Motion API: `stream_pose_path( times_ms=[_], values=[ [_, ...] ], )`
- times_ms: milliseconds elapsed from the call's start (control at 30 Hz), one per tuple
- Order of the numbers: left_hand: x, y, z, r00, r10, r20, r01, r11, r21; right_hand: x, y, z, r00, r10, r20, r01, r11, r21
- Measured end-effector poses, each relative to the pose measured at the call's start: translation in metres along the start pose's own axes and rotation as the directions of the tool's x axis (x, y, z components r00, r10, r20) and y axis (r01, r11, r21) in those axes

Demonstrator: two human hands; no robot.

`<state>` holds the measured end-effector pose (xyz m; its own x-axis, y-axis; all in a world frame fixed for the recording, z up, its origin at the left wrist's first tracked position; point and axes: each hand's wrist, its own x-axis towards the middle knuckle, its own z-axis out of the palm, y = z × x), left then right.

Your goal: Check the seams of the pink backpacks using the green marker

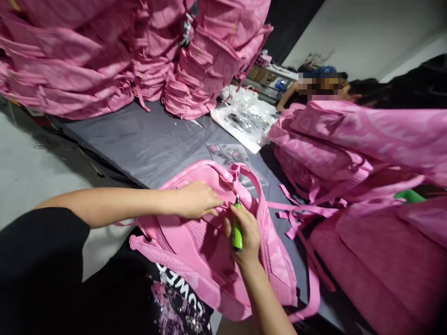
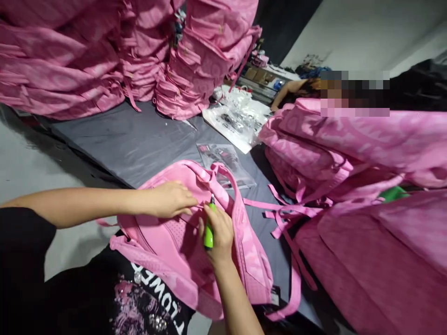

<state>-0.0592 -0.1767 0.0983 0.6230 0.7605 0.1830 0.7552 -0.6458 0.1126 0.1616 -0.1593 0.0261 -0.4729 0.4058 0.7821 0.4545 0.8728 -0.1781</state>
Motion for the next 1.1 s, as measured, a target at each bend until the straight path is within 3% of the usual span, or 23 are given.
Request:
stream_pose_path(
  times_ms=[133,167,233,300,367,433,567,667,733,833,967,1100],
  values=[
    [0.013,-0.021,-0.032,0.962,-0.057,-0.267,0.076,0.995,0.061,0.011,-0.008,0.019,0.993,0.067,-0.093,-0.064,0.997,0.036],
    [0.021,-0.026,-0.035,0.964,-0.086,-0.251,0.106,0.992,0.066,0.013,-0.010,0.022,0.989,0.080,-0.122,-0.075,0.996,0.043],
    [0.041,-0.034,-0.032,0.985,-0.140,-0.095,0.150,0.984,0.099,0.015,-0.018,0.025,0.981,0.124,-0.150,-0.115,0.991,0.064],
    [0.059,-0.041,-0.021,0.978,-0.194,0.075,0.181,0.971,0.159,0.013,-0.029,0.024,0.973,0.194,-0.121,-0.183,0.979,0.095],
    [0.072,-0.047,-0.008,0.961,-0.229,0.153,0.196,0.959,0.205,0.010,-0.038,0.021,0.966,0.253,-0.058,-0.245,0.963,0.114],
    [0.076,-0.051,0.003,0.966,-0.205,0.155,0.169,0.961,0.218,0.006,-0.040,0.017,0.965,0.264,-0.016,-0.260,0.958,0.119],
    [0.069,-0.054,0.011,0.997,-0.042,0.061,0.025,0.969,0.247,-0.002,-0.019,0.018,0.953,0.300,0.036,-0.301,0.931,0.209],
    [0.065,-0.051,0.013,0.996,0.058,0.070,-0.075,0.961,0.265,-0.009,-0.002,0.022,0.888,0.458,0.041,-0.444,0.831,0.336],
    [0.068,-0.048,0.018,0.994,0.053,0.097,-0.079,0.958,0.277,-0.011,0.005,0.022,0.855,0.515,0.054,-0.499,0.791,0.355],
    [0.074,-0.046,0.026,0.994,-0.012,0.107,-0.018,0.961,0.275,-0.003,0.012,0.014,0.863,0.484,0.143,-0.505,0.828,0.246],
    [0.080,-0.046,0.032,0.996,-0.018,0.084,-0.005,0.965,0.263,0.019,0.024,-0.008,0.870,0.343,0.355,-0.422,0.890,0.173],
    [0.085,-0.047,0.035,0.991,-0.052,0.121,0.020,0.967,0.252,0.037,0.041,-0.024,0.769,0.350,0.535,-0.506,0.844,0.175]
  ],
)
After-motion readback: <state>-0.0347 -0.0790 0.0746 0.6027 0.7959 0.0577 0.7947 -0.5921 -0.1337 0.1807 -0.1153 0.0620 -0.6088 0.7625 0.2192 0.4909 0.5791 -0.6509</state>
